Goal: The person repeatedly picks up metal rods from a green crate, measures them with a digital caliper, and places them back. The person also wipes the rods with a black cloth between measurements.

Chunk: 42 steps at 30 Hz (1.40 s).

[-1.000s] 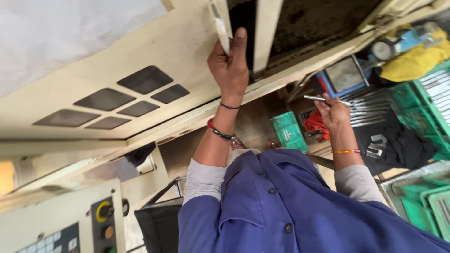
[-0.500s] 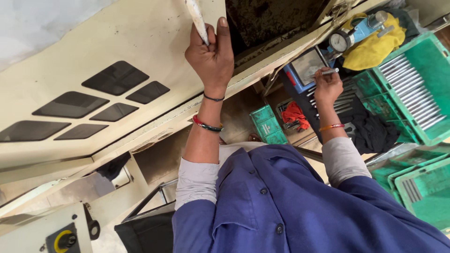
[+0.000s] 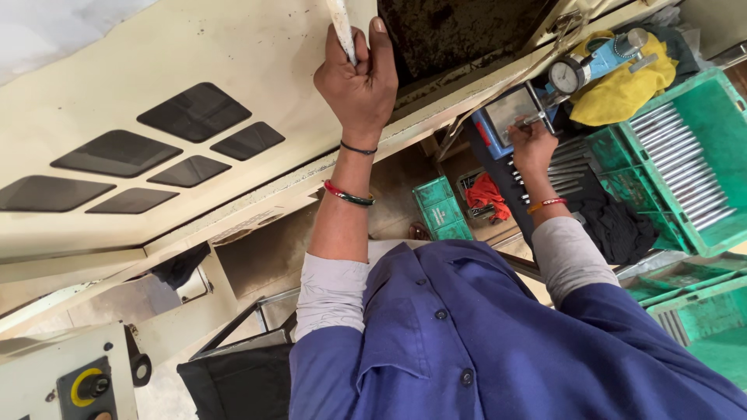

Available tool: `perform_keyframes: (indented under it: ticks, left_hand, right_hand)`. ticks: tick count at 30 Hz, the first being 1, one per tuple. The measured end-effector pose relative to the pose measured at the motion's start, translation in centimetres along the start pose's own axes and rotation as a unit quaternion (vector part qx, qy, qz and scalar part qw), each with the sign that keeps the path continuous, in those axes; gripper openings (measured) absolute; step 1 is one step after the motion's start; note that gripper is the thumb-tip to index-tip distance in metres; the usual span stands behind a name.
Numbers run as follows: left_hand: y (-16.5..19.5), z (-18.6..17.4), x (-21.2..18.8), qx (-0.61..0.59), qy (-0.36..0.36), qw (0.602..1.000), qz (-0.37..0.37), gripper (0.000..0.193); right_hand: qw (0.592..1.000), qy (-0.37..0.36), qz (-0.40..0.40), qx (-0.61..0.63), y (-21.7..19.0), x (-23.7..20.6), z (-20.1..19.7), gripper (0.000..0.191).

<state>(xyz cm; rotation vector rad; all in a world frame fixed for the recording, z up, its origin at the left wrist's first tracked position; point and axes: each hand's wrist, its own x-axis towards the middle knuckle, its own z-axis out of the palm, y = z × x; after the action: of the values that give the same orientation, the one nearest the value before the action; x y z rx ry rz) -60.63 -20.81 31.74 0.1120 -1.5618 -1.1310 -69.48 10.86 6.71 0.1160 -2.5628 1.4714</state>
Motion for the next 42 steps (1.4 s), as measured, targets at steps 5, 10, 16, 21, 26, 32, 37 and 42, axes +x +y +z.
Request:
perform_keyframes:
  ticks: [5,10,16,21,26,32,37,42]
  left_hand:
    - [0.2,0.0,-0.2,-0.001,-0.001,1.000,-0.002,0.025]
    - [0.3,0.1,-0.1,0.010,-0.002,1.000,-0.007,0.023]
    - [0.4,0.5,-0.1,0.009,0.003,1.000,-0.021,0.018]
    - [0.4,0.9,-0.3,-0.019,0.002,1.000,-0.013,0.016]
    - [0.4,1.2,-0.4,-0.026,-0.002,1.000,-0.013,0.012]
    - [0.2,1.5,-0.2,-0.025,0.003,1.000,0.006,0.008]
    - [0.3,1.6,-0.2,-0.016,-0.001,1.000,0.009,0.013]
    - [0.5,1.6,-0.2,-0.015,0.000,1.000,0.008,0.014]
  right_hand:
    - [0.999,0.008,-0.051,0.005,0.3,-0.6,0.7,0.020]
    - [0.997,0.016,-0.054,-0.055,0.3,-0.2,0.8,0.019]
    - [0.995,0.022,-0.078,-0.056,0.3,0.1,0.8,0.020]
    - [0.996,0.027,-0.061,-0.052,0.6,0.6,0.6,0.020]
    - [0.994,0.026,-0.087,-0.059,0.7,1.4,0.2,0.018]
    - [0.995,0.031,-0.077,-0.048,0.5,2.5,0.0,0.019]
    - [0.996,0.033,-0.078,-0.040,0.6,3.0,-0.3,0.018]
    - [0.995,0.036,-0.086,-0.042,0.6,3.3,-0.5,0.017]
